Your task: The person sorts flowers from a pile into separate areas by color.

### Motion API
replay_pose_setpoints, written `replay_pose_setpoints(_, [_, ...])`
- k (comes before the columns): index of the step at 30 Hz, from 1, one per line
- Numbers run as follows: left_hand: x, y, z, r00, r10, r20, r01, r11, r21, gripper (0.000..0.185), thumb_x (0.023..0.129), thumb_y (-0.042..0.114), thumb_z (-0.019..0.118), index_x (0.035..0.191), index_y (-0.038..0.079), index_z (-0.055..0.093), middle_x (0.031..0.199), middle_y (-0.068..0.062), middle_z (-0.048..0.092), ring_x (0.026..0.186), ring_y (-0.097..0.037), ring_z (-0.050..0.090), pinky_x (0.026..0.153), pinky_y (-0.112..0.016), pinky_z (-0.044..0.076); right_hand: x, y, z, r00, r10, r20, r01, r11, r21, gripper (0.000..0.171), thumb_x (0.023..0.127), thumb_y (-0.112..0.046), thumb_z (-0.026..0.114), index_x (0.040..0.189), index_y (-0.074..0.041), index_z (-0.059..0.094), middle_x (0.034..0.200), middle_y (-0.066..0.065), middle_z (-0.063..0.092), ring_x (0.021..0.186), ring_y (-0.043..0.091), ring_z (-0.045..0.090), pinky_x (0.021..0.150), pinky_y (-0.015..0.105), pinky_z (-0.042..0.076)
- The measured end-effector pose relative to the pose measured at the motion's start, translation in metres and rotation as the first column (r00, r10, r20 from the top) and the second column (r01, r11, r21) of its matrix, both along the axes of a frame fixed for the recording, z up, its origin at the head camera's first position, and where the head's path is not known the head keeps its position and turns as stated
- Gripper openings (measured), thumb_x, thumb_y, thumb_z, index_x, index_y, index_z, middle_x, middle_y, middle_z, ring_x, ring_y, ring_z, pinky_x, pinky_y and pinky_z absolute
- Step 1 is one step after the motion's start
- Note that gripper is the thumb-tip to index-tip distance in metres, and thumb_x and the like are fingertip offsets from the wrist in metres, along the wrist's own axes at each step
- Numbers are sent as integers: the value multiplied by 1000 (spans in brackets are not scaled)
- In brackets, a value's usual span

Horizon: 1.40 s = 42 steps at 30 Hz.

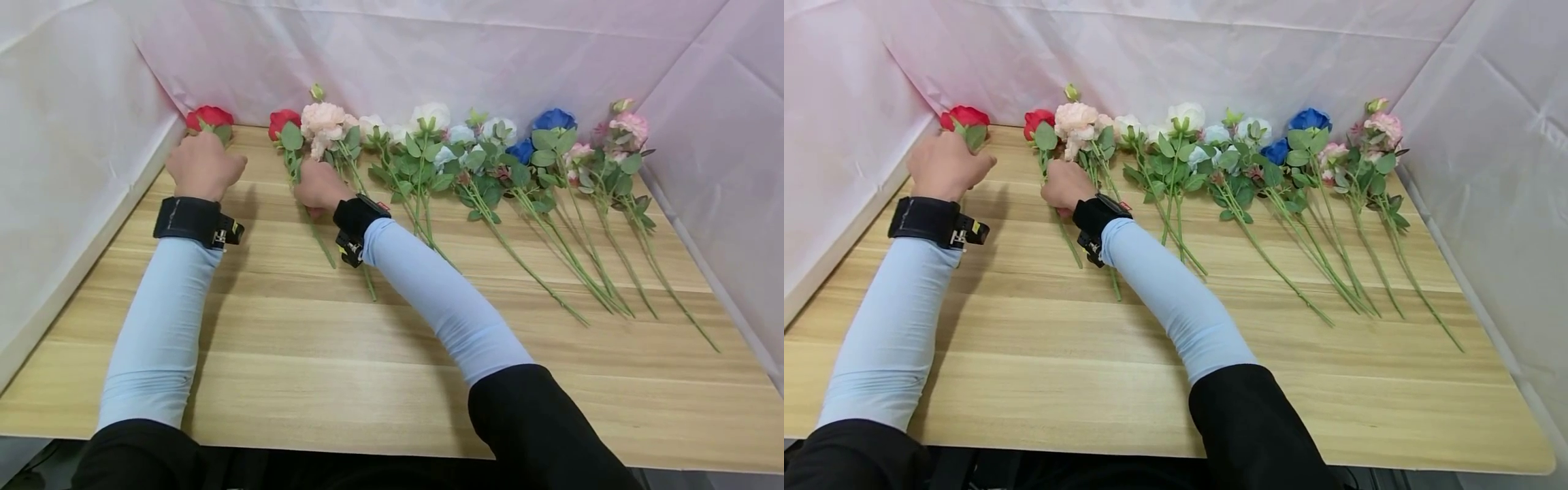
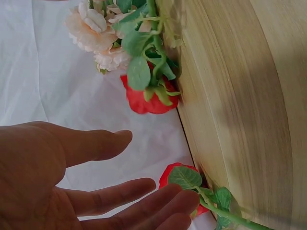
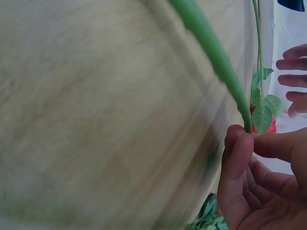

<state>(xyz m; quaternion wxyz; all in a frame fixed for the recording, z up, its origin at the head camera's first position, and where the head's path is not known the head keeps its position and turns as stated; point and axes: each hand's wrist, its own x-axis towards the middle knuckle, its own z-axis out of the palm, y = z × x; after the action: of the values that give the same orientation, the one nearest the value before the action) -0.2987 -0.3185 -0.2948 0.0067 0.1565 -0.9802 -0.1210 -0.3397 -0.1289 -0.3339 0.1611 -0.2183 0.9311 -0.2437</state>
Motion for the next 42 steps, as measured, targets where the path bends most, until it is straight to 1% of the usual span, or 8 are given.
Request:
replay_pose_setpoints(15, [0,5,-4,1000,-18,-10,17,1000,-25,57,99,48,49,95,-7,64,107,-33,58,108,-52,60,58,-49,45,7,6,2,999,5,54,-6,1000,23,19,100,-10,52,82,-7,56,66,5,62,44,13,66,54,26,61])
replay_pose_setpoints(21, [1,10,-2,1000,-23,18,24,1000,-18,58,100,49,50,102,-8,64,109,-32,58,107,-52,59,62,-51,46,14,16,14,998,57,-37,-55,997,46,33,100,-14,54,68,-12,50,52,-2,52,49,13,69,61,23,58])
replay_pose_setpoints(25, [3,21,3,998,-49,35,50,998,-30,56,100,50,50,100,-5,61,97,-26,59,99,-48,62,61,-49,45,20,37,27,994,87,-65,-88,996,-21,43,101,-15,57,60,-14,43,48,-4,42,55,15,71,62,24,58])
replay_pose_setpoints(30, [10,51,10,985,-153,-75,151,988,-25,51,99,49,54,72,6,49,69,-9,45,76,-39,59,53,-45,40,30,83,48,998,65,-23,-67,992,-103,24,104,-24,61,84,-11,65,79,5,68,74,22,76,65,25,62])
replay_pose_setpoints(32, [16,69,12,966,-219,-134,221,975,3,50,99,47,57,69,9,46,63,-4,38,66,-32,52,49,-40,36,36,105,57,999,41,-18,-42,994,-101,19,105,-28,62,101,-12,70,93,8,73,77,22,76,65,26,62])
replay_pose_setpoints(35, [26,100,17,922,-333,-197,346,938,33,43,101,42,61,76,8,55,63,-3,40,62,-25,46,49,-34,32,45,140,68,999,23,-25,-26,994,-109,21,104,-30,63,113,-12,70,95,6,75,77,21,75,67,29,63])
replay_pose_setpoints(39, [39,133,18,828,-489,-276,522,851,60,31,102,34,65,101,4,70,81,-11,66,72,-28,61,58,-36,46,59,185,78,999,17,-40,-22,993,-116,19,104,-26,64,115,-11,69,96,6,75,75,20,74,72,35,64])
replay_pose_setpoints(42, [45,149,16,763,-571,-303,620,779,95,30,101,34,66,109,5,71,98,-15,76,85,-30,71,72,-42,56,69,214,80,999,-2,-39,-2,993,-114,21,104,-24,63,119,-10,68,101,10,74,80,21,74,76,35,63])
